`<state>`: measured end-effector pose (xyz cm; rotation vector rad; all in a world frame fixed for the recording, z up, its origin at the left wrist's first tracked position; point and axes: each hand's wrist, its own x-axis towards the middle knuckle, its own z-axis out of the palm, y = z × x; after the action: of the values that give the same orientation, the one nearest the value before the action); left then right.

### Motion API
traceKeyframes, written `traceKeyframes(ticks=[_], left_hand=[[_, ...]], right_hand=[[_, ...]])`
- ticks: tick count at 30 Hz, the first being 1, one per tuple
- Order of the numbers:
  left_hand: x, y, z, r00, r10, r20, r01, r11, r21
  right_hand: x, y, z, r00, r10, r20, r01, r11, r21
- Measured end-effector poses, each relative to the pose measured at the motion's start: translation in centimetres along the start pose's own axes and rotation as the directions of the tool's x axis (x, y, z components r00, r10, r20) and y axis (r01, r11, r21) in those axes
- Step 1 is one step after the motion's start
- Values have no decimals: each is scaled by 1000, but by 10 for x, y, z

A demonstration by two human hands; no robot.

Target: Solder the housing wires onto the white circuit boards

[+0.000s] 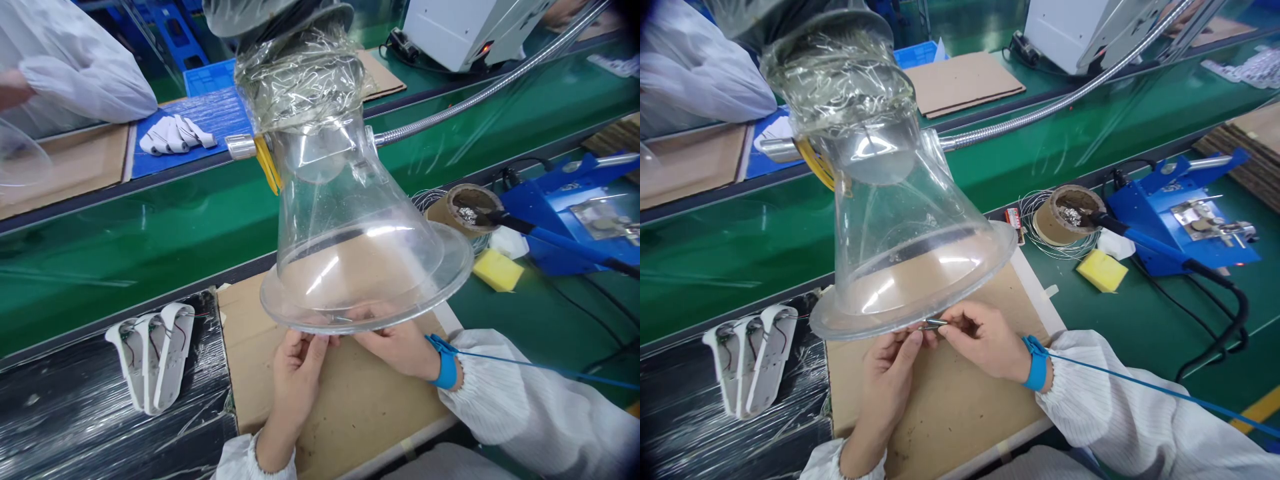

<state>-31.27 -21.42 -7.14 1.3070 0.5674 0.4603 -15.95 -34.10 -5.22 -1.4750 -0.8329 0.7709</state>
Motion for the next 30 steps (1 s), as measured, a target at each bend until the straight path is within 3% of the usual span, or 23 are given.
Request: traceKeyframes(ticks=[30], left_hand=[[1,1,1,1000,10,-6,-10,1000,8]], right_hand=[[0,0,0,1000,-1,-7,1,1000,-11]])
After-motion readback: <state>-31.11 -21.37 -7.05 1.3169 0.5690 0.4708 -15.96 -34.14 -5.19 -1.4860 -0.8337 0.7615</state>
